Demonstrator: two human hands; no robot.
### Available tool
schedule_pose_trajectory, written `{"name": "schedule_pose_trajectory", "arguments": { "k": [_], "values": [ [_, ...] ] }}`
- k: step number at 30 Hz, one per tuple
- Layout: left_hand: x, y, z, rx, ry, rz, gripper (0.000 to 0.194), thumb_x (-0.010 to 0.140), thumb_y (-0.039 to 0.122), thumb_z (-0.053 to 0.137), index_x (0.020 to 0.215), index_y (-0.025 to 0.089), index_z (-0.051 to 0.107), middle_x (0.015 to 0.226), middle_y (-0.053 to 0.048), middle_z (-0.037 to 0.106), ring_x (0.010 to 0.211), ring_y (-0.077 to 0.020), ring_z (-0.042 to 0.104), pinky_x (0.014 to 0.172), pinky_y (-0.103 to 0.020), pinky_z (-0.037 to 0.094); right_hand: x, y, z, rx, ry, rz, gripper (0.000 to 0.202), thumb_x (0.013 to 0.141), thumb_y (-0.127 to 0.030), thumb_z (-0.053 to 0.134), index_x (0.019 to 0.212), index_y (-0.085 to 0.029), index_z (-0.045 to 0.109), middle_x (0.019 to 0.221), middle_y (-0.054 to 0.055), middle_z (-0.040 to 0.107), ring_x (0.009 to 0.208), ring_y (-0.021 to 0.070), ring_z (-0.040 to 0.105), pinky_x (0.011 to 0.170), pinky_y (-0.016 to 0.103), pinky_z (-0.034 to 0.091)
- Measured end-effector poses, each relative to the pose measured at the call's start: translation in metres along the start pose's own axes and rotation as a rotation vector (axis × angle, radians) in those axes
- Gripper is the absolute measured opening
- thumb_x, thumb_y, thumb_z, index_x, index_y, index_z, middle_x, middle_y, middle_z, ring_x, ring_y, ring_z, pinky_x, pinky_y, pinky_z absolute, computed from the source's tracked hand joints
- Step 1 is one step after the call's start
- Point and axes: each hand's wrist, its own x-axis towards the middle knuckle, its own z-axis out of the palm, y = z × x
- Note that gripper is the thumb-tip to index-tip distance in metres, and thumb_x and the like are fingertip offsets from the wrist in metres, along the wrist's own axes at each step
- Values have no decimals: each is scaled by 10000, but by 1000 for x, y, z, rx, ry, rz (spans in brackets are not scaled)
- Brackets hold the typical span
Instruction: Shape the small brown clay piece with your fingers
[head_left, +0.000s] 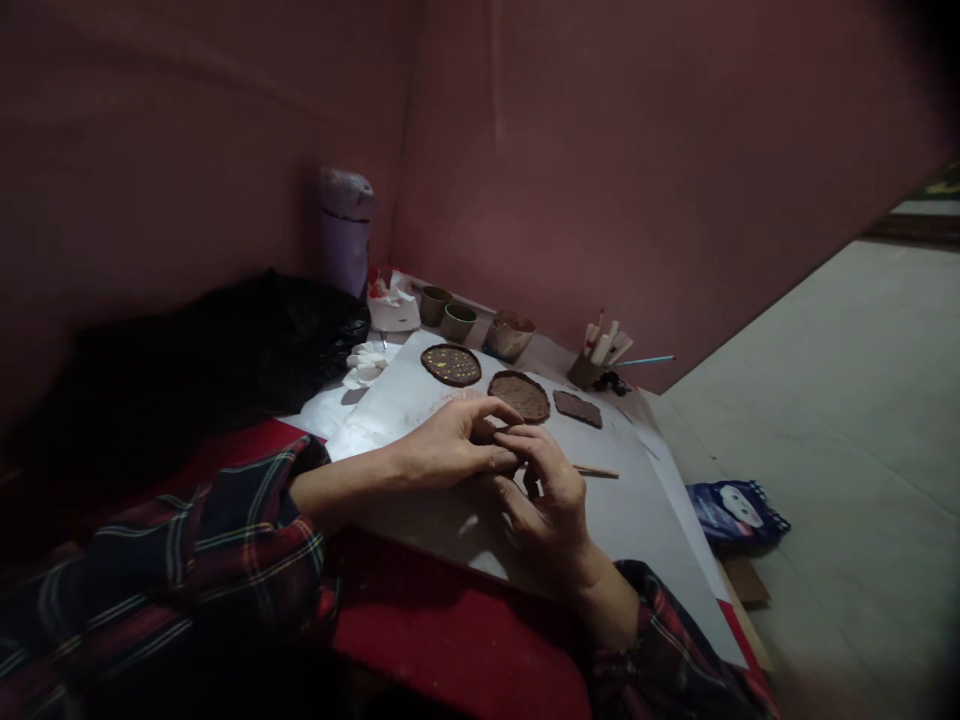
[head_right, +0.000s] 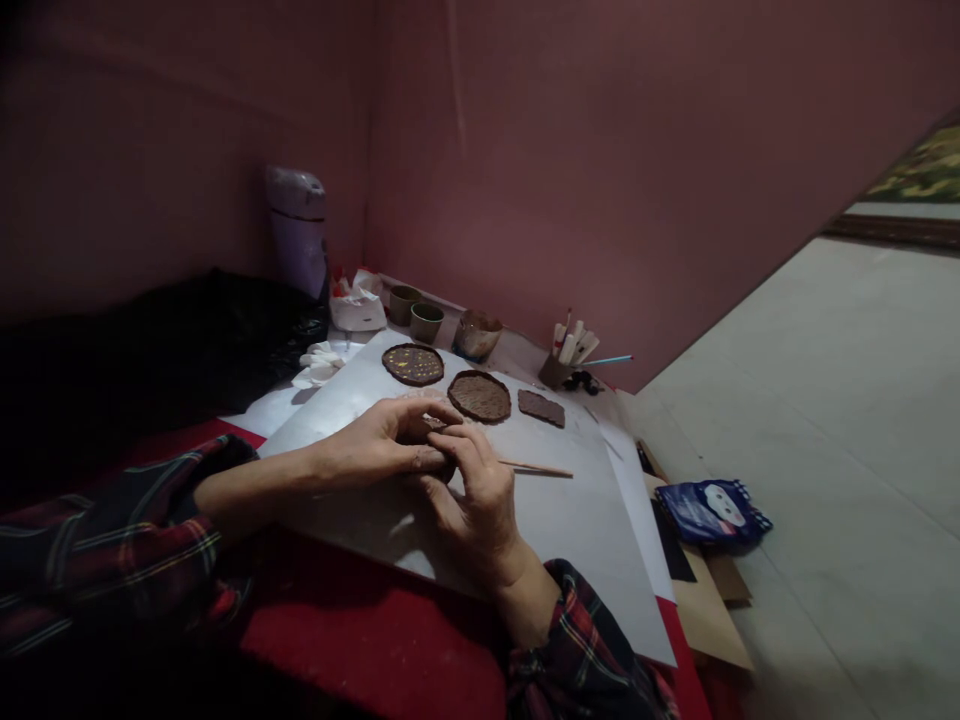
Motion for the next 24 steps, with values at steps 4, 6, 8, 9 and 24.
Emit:
{"name": "schedule_pose_trajectory", "arguments": {
  "k": [4,6,8,9,24],
  "values": [
    [-2,3,1,-33,56,-27,364,728,221,714,1046,115,571,836,-37,667,735,-138,621,647,-242,451,1,0,-1,3,8,-15,331,860,-284,675,1172,-218,587,1115,110,663,932,217,663,709,360,585],
    [-2,4,2,-64,71,-27,377,731,212,713,1063,117,563,770,-14,655,676,-120,601,612,-231,441,1,1,-1,-3,11,-33,420,856,-303,683,1249,-219,557,1155,127,659,960,232,662,704,366,586],
    [-2,5,2,-85,79,-25,381,736,198,709,1074,113,557,744,-3,648,648,-107,589,594,-223,437,1,0,-1,-11,9,-38,421,869,-271,662,1272,-224,551,1173,129,657,986,235,662,700,358,584],
    [-2,5,3,-83,85,-26,382,731,187,712,1072,109,558,749,-3,649,649,-104,590,595,-220,439,1,0,-1,-13,7,-31,391,877,-245,647,1258,-227,562,1169,123,658,991,231,663,701,352,583],
    [-2,6,1,-155,58,-30,386,725,182,740,1063,107,569,738,-23,687,645,-107,618,579,-205,435,-1,-2,-3,-51,53,-23,412,832,-353,725,1198,-227,582,1162,116,602,985,227,652,665,328,586]
  ]
}}
